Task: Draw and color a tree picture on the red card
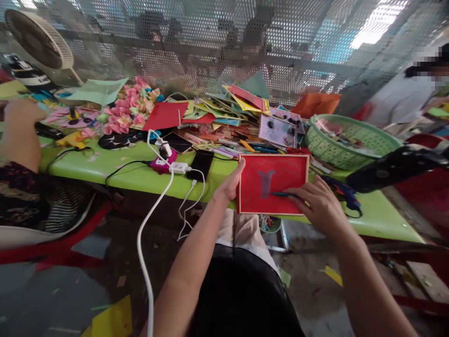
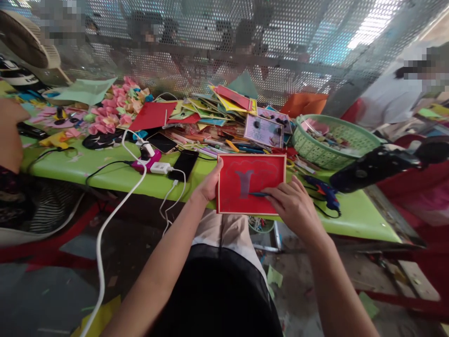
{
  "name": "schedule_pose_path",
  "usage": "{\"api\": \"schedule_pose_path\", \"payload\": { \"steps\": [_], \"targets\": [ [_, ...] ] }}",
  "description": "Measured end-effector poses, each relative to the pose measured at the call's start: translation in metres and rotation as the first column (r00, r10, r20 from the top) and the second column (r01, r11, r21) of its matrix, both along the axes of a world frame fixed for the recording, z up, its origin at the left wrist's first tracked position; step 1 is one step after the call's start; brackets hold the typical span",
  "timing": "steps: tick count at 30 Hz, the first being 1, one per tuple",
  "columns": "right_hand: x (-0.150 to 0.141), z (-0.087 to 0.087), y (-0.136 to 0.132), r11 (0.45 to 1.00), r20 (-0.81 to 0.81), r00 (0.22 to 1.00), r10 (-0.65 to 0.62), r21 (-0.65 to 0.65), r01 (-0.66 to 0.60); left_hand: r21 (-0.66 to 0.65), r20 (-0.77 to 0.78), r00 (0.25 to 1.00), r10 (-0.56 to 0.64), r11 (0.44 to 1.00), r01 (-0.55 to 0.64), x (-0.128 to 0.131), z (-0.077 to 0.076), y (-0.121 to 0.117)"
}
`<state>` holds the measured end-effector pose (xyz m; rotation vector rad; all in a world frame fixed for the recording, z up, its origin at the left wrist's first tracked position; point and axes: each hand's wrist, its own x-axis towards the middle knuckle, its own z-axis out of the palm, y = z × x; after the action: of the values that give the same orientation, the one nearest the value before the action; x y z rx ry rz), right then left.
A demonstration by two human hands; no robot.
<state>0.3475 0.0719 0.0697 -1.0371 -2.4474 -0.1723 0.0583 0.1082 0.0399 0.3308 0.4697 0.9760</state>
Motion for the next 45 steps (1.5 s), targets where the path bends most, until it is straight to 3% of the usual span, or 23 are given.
{"api": "schedule_pose_path", "payload": {
  "steps": [13, 26, 36, 45],
  "targets": [
    [0.003, -0.006, -0.007, 1.0, 0.006, 1.0, 0.006, 0.007, -0.006, 0.019, 0.04, 0.999, 0.009, 1.0, -0.01, 0.0, -0.002, 0.001],
    [-0.002, -0.001, -0.011, 0.998, 0.017, 0.998, 0.055, -0.01, -0.055, -0.001, -0.029, 0.999, 0.015, 1.0, -0.015, 0.0, -0.001, 0.002],
    [0.001, -0.006, -0.013, 0.999, 0.008, 0.999, 0.05, 0.012, -0.05, 0.005, -0.045, 0.999, 0.028, 1.0, -0.027, 0.001, 0.003, -0.001],
    [0.003, -0.004, 0.004, 1.0, -0.031, 0.999, -0.006, 0.018, 0.006, -0.007, -0.017, 1.0, 0.014, 1.0, -0.015, 0.0, 0.001, -0.001]
  ]
}}
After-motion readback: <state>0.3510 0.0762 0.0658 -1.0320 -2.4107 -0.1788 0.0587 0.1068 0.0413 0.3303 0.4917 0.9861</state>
